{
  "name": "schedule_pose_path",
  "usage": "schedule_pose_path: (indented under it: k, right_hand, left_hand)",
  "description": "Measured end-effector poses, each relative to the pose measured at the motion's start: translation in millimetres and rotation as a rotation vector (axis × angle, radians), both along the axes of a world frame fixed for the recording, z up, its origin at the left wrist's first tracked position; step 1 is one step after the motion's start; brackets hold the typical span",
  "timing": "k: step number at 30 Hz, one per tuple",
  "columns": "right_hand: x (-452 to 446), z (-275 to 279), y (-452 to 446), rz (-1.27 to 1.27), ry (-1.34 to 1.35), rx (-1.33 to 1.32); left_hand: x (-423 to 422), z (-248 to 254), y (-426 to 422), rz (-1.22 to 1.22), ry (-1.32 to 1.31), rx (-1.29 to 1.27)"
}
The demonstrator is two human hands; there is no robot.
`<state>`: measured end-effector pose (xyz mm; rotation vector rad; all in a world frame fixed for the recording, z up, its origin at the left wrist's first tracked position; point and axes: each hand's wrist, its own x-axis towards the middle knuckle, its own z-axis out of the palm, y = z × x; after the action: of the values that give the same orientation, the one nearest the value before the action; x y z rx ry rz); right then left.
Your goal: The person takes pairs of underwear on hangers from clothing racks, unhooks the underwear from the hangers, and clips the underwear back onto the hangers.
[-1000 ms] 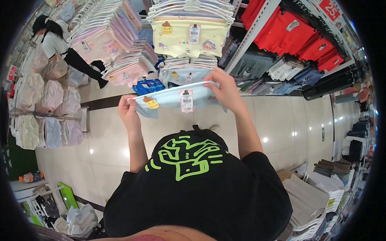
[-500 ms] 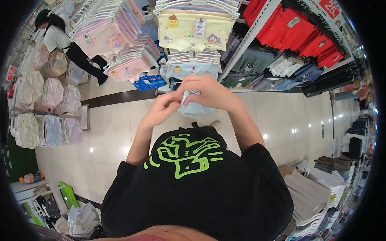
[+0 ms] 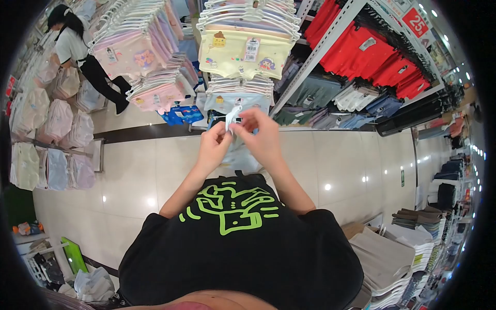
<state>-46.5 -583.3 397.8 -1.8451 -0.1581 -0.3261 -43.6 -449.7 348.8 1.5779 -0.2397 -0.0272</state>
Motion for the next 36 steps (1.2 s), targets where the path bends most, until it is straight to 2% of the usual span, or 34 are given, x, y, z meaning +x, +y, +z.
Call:
schedule_pose_path:
  k: [1, 3, 8, 11, 13, 14, 16, 17, 18, 22, 23, 24, 25, 27, 28, 35, 36]
  right_hand:
    - [0.0, -3.2, -0.9, -0.001, 0.005, -0.004]
    - [0.0, -16.5, -5.4, 0.078, 0.065, -0.051]
    - [7.1, -23.6, -14.2, 0.079, 0.010, -0.014]
    - [9.0, -33.4, -25.6, 0.158, 0.101, -0.013]
    - [12.5, -42.1, -35.2, 0.264, 0.233, 0.254]
    - [13.4, -45.3, -37.8, 0.265, 0.236, 0.256]
    - [13.6, -45.4, -37.4, 0.346, 0.438, 0.601]
    - [11.9, -42.6, -34.6, 0.347, 0.440, 0.603]
    - [8.5, -27.9, -25.5, 0.319, 0.436, 0.538]
    - [6.9, -19.2, -21.1, 0.344, 0.483, 0.338]
    - [7.9, -21.1, -21.6, 0.344, 0.485, 0.338]
    - [9.1, -24.9, -22.2, 0.322, 0.532, 0.579]
    - [9.9, -28.5, -23.0, 0.296, 0.575, 0.819]
    - [11.0, -33.7, -27.7, 0.300, 0.572, 0.873]
    - [10.6, -34.7, -29.2, 0.304, 0.567, 0.926]
    - [6.3, -29.5, -28.8, 0.330, 0.506, 0.897]
    - [4.5, -26.3, -24.8, 0.278, 0.484, 0.858]
  left_hand:
    - [-0.7, 0.0, -3.3, -0.001, 0.005, -0.004]
    - [-2.9, 0.8, -10.7, 0.074, -0.189, 0.047]
    - [0.1, -3.4, -10.4, 0.104, -0.113, 0.139]
    - [9.7, -12.4, -6.2, 0.172, -0.057, 0.192]
    - [16.6, -13.9, -2.7, 0.184, 0.057, -0.285]
    - [16.6, -12.1, 3.5, 0.085, 0.141, -0.404]
    - [18.1, -12.0, 8.3, 0.000, 0.216, -0.455]
    - [18.6, -12.0, 10.6, -0.087, 0.288, -0.507]
    - [18.2, -12.0, 13.7, -0.179, 0.240, -0.404]
    - [14.2, -15.8, 15.4, -0.208, 0.230, -0.328]
    - [13.7, -13.1, 18.8, -0.210, 0.336, -0.463]
    - [13.7, -11.9, 22.2, -0.210, 0.441, -0.598]
    - [14.0, -13.9, 25.0, -0.209, 0.443, -0.599]
    - [15.4, -22.4, 31.6, -0.239, 0.571, -0.885]
    - [16.7, -25.5, 37.0, -0.308, 0.553, -0.971]
    - [8.1, -7.5, 40.0, -0.322, 0.474, -0.930]
    - [7.4, -8.9, 39.5, -0.285, 0.409, -0.753]
